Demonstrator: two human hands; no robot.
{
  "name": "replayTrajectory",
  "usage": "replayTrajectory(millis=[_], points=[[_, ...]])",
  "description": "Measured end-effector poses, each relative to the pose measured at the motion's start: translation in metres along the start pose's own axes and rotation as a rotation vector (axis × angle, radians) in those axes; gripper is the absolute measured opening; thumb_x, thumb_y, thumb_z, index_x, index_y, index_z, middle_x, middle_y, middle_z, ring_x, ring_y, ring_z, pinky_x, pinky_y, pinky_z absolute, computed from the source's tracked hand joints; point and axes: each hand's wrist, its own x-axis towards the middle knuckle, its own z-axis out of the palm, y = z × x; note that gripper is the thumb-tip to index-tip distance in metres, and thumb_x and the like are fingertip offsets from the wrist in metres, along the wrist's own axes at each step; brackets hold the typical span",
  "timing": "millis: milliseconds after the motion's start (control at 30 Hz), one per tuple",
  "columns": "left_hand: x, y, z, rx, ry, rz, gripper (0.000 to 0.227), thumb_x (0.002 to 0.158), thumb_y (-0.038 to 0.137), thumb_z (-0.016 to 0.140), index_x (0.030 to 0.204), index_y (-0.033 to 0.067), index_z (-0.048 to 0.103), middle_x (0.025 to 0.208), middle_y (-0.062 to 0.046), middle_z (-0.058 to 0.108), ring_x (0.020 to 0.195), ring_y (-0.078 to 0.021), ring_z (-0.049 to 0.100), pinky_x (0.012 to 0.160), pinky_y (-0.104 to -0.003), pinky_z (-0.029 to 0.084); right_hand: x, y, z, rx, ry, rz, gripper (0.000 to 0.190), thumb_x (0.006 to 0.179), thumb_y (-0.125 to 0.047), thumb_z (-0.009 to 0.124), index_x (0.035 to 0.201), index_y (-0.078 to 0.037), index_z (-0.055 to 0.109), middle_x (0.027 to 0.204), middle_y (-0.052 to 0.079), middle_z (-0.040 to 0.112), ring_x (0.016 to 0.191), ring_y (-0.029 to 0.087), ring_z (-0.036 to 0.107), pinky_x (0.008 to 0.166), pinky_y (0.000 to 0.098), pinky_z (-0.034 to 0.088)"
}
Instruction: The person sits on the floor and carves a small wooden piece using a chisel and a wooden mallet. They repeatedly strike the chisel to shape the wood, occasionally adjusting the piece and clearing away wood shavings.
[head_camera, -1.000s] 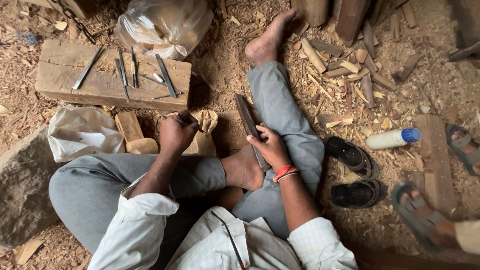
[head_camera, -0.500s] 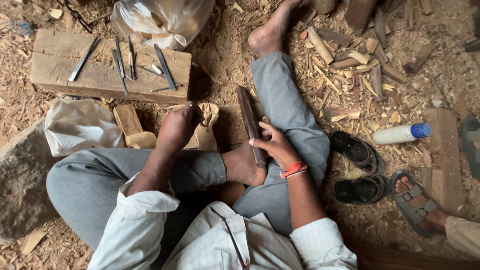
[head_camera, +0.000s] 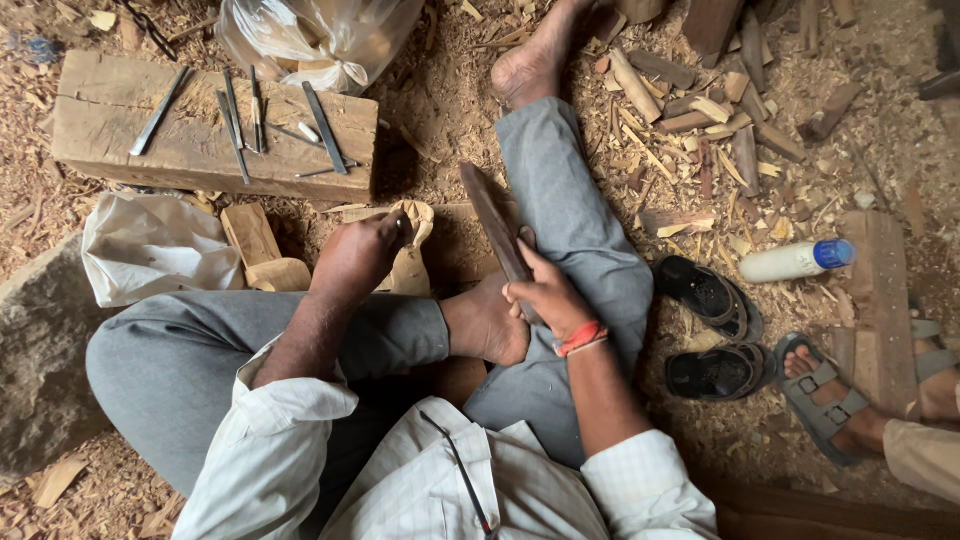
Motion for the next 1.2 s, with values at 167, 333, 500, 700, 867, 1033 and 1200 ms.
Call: replayTrajectory(millis=[167, 333, 500, 700, 867, 1033, 1200], points=[[0.002, -0.001, -0.003, 0.072, -0.128, 0.095, 0.013, 0.092, 0.010, 0.062, 0.103, 0.0088, 0.068, 0.096, -0.014, 0.072, 0.079, -0.0385, 0.070, 0.066, -0.050, 0.056, -0.045, -0.018, 0.038, -0.581, 0.249, -0.838, 0.096, 0.081, 0.002, 0.069, 0.166, -0.006, 0.025, 0.119, 0.031, 0.055, 0.099, 0.041, 0.060, 0.077, 0.0377, 0.057], [0.000, -0.008, 0.004, 0.039, -0.096, 0.248, 0.018, 0.090, 0.009, 0.063, 0.107, 0.0042, 0.068, 0.093, -0.016, 0.071, 0.078, -0.0380, 0.071, 0.065, -0.048, 0.057, -0.063, -0.016, 0.077, -0.859, 0.355, -0.961, 0.084, 0.085, -0.004, 0.070, 0.161, -0.012, 0.035, 0.120, 0.022, 0.062, 0.101, 0.042, 0.068, 0.080, 0.0442, 0.057], [-0.008, -0.022, 0.018, 0.091, -0.154, 0.096, 0.012, 0.083, 0.004, 0.063, 0.092, 0.0050, 0.070, 0.086, -0.018, 0.072, 0.078, -0.0391, 0.071, 0.070, -0.048, 0.058, -0.063, 0.000, 0.082, -0.880, 0.302, -0.860, 0.081, 0.083, -0.001, 0.068, 0.158, -0.016, 0.043, 0.096, 0.014, 0.060, 0.082, 0.036, 0.066, 0.071, 0.0464, 0.055], [-0.011, -0.029, 0.030, 0.103, -0.143, 0.089, 0.012, 0.079, 0.005, 0.064, 0.088, 0.0063, 0.071, 0.081, -0.020, 0.072, 0.075, -0.0424, 0.071, 0.065, -0.052, 0.058, -0.060, 0.002, 0.083, -1.010, 0.311, -0.926, 0.081, 0.080, -0.003, 0.068, 0.156, -0.017, 0.046, 0.102, 0.016, 0.062, 0.085, 0.039, 0.064, 0.071, 0.0470, 0.056], [-0.021, -0.041, 0.041, 0.063, -0.110, 0.133, 0.011, 0.079, 0.005, 0.063, 0.087, 0.0064, 0.071, 0.084, -0.021, 0.072, 0.078, -0.0440, 0.069, 0.065, -0.053, 0.056, -0.056, 0.014, 0.085, -1.012, 0.338, -1.040, 0.080, 0.083, -0.003, 0.065, 0.158, -0.013, 0.041, 0.103, 0.018, 0.061, 0.090, 0.040, 0.063, 0.079, 0.0499, 0.055], [-0.018, -0.054, 0.028, 0.071, -0.072, 0.155, 0.012, 0.082, 0.006, 0.063, 0.090, 0.0064, 0.071, 0.086, -0.021, 0.072, 0.079, -0.0441, 0.069, 0.066, -0.053, 0.056, -0.045, 0.012, 0.078, -1.042, 0.335, -1.103, 0.077, 0.086, -0.004, 0.066, 0.159, -0.013, 0.040, 0.099, 0.018, 0.061, 0.086, 0.039, 0.063, 0.078, 0.0510, 0.054], [-0.059, -0.046, 0.031, 0.067, -0.148, 0.066, 0.012, 0.085, 0.007, 0.063, 0.094, 0.0063, 0.071, 0.089, -0.021, 0.072, 0.079, -0.0441, 0.069, 0.066, -0.053, 0.055, -0.056, 0.026, 0.089, -1.165, 0.285, -0.968, 0.078, 0.084, -0.006, 0.068, 0.157, -0.018, 0.045, 0.103, 0.017, 0.065, 0.081, 0.037, 0.064, 0.070, 0.0484, 0.054]])
